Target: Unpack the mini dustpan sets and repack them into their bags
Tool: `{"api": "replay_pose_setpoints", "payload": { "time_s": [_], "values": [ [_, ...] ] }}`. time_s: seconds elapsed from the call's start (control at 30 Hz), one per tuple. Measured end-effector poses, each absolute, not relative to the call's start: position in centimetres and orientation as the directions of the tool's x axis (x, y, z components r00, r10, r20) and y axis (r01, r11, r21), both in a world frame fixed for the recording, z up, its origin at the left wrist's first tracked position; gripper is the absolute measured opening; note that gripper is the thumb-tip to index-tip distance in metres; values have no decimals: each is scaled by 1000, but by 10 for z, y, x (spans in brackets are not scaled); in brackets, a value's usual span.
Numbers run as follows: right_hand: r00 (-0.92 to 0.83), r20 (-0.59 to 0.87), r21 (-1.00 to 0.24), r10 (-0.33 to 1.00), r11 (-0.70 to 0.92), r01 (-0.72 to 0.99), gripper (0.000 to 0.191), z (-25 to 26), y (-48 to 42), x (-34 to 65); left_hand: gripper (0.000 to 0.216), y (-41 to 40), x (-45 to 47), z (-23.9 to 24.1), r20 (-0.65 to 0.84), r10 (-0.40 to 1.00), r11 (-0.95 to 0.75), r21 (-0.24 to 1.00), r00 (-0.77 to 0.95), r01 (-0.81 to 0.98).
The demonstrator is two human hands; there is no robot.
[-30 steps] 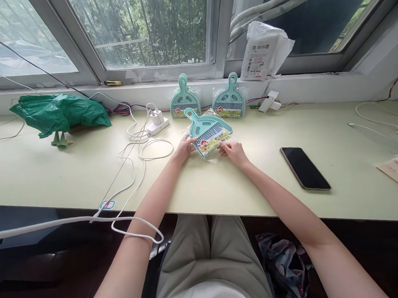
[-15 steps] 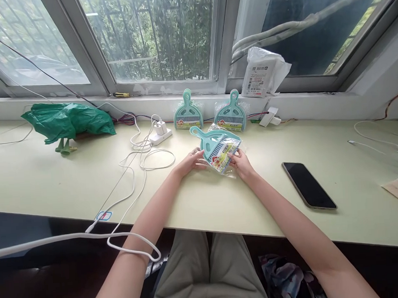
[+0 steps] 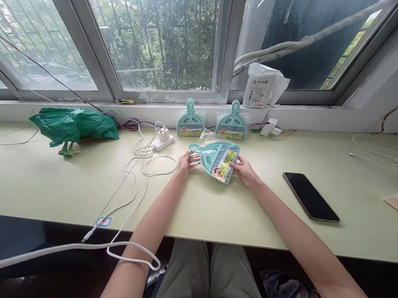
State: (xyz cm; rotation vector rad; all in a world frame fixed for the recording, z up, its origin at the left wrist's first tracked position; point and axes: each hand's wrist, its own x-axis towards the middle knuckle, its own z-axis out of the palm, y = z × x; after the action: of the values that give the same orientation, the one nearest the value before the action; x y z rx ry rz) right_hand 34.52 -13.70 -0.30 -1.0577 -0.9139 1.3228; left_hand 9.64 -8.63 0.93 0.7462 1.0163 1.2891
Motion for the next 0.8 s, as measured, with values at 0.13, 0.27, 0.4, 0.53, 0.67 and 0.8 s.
{"api": "replay_pose_setpoints", "payload": {
  "time_s": [0.13,0.27,0.4,0.53,0.67,0.8],
  "values": [
    [143,-82,-944,986,-31,-328,42,-8,-130,356,39,-75,71,14,-222,943,63,851,-248,-522],
    [251,-93,-922,964,12,-387,37,-13,-125,364,35,-70,54,13,-169,871,-21,926,-462,-378],
    [285,-62,-909,956,64,-412,35,-12,-127,365,58,-81,55,12,234,778,-155,971,-583,182],
    [251,-19,-916,968,84,-392,38,-9,-132,357,43,-93,68,18,512,696,-312,847,-504,430],
    [174,29,-922,984,93,-375,42,-3,-138,347,32,-100,96,18,321,941,-318,947,-107,43],
    [73,68,-936,995,89,-342,49,6,-144,339,58,-111,127,10,39,936,60,961,349,-269]
  ]
}}
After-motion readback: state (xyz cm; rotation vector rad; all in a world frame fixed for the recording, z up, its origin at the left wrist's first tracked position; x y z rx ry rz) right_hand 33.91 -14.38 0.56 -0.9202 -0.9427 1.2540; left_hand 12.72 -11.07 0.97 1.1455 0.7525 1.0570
